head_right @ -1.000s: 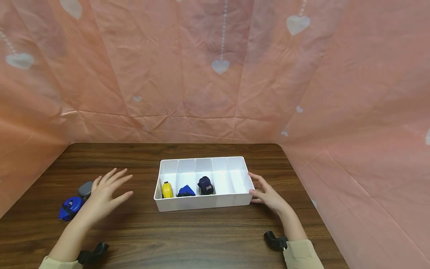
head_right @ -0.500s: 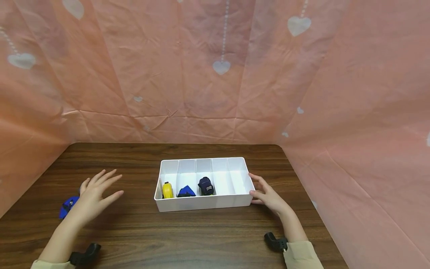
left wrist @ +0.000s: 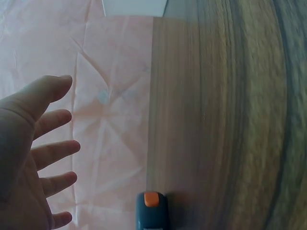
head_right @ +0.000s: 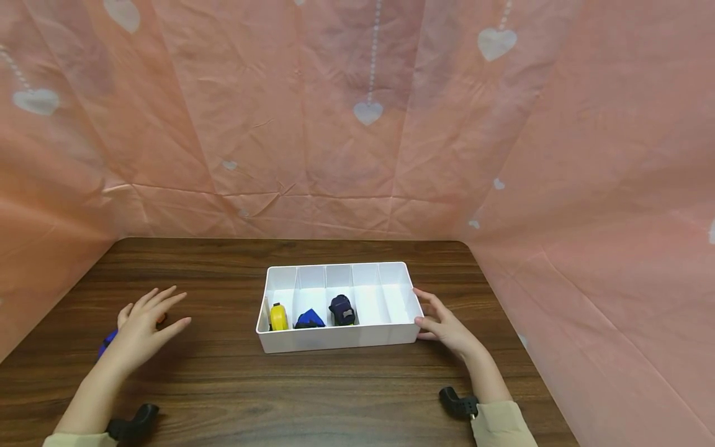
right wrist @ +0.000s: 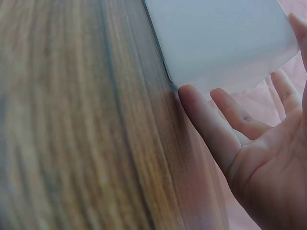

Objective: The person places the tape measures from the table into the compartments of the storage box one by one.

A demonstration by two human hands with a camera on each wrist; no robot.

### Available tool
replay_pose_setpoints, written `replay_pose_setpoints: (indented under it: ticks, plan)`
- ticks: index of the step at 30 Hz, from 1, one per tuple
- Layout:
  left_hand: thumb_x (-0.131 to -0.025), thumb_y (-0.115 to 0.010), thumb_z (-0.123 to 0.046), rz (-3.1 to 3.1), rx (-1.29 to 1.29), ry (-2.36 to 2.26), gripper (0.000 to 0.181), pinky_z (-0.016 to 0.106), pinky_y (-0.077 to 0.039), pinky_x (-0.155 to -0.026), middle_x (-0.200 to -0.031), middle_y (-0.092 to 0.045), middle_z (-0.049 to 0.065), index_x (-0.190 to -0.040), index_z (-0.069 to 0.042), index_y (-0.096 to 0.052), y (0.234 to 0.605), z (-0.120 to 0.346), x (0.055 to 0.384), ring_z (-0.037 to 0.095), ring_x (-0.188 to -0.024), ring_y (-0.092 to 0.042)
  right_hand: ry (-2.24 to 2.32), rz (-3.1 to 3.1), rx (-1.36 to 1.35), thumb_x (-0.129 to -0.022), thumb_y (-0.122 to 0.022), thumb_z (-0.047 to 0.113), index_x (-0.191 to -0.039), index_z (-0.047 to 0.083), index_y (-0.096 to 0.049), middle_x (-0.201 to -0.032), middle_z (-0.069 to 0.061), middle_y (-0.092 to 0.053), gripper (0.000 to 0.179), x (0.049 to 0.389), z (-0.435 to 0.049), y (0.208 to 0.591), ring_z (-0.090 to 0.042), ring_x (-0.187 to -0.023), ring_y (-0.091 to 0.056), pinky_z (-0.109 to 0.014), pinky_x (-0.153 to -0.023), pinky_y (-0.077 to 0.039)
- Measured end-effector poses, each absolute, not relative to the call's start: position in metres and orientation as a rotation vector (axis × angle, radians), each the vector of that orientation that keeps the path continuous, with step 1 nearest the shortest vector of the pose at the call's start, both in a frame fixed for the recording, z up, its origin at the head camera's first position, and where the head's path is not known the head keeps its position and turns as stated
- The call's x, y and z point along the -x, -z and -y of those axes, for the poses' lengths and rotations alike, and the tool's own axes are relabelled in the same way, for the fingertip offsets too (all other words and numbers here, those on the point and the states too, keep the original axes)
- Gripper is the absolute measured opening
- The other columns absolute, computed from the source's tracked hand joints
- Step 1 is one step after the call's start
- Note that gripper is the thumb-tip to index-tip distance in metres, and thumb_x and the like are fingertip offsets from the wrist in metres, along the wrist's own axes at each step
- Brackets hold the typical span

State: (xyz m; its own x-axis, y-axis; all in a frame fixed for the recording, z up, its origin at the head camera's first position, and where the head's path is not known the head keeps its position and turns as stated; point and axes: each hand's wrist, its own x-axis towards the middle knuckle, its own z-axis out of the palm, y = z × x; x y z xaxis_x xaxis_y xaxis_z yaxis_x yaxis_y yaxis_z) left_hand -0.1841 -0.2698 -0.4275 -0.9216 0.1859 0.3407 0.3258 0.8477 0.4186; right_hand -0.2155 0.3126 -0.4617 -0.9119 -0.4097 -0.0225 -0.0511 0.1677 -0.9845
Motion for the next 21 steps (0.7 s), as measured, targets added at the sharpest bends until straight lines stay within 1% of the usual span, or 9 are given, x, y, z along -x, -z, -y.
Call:
replay_pose_setpoints:
  ticks: [5,11,18,21]
  plan:
    - [-0.090,-0.066,-0.038,2.769,0.322,0.675,0.061,0.075,-0.004,-0.094,-0.142,-0.037,0.028,-0.137,-0.003,-0.049,0.431,0.278,0.185,0.051,-0.131,-0.023,1.806,-2.170,0.438,-0.100,-0.052,0.011,-0.151,0.006,-0.014,-0.141,-0.038,-0.023,0.064,0.215,-0.313,0.463,-0.035,-0.114,-0.050,-0.048,-0.085,-0.050]
    - [-0.091,-0.065,-0.039,2.788,0.272,0.683,0.065,0.075,-0.003,-0.094,-0.142,-0.035,0.029,-0.140,-0.003,-0.045,0.437,0.287,0.186,0.054,-0.129,-0.022,1.800,-2.175,0.429,-0.100,-0.052,0.012,-0.152,0.006,-0.013,-0.141,-0.038,-0.023,0.065,0.215,-0.312,0.462,-0.035,-0.114,-0.050,-0.048,-0.085,-0.050]
    - [-0.092,-0.064,-0.038,2.787,0.243,0.690,0.064,0.076,-0.003,-0.092,-0.142,-0.034,0.032,-0.140,-0.002,-0.043,0.445,0.297,0.189,0.058,-0.127,-0.021,1.808,-2.166,0.433,-0.100,-0.051,0.011,-0.152,0.006,-0.013,-0.141,-0.038,-0.023,0.065,0.215,-0.313,0.462,-0.035,-0.114,-0.050,-0.049,-0.085,-0.050]
    - [-0.092,-0.064,-0.038,2.807,0.219,0.706,0.065,0.077,-0.003,-0.091,-0.142,-0.032,0.033,-0.140,-0.001,-0.043,0.446,0.301,0.189,0.059,-0.126,-0.020,1.807,-2.168,0.442,-0.100,-0.052,0.013,-0.152,0.007,-0.014,-0.141,-0.039,-0.022,0.065,0.215,-0.313,0.462,-0.034,-0.114,-0.050,-0.048,-0.085,-0.050]
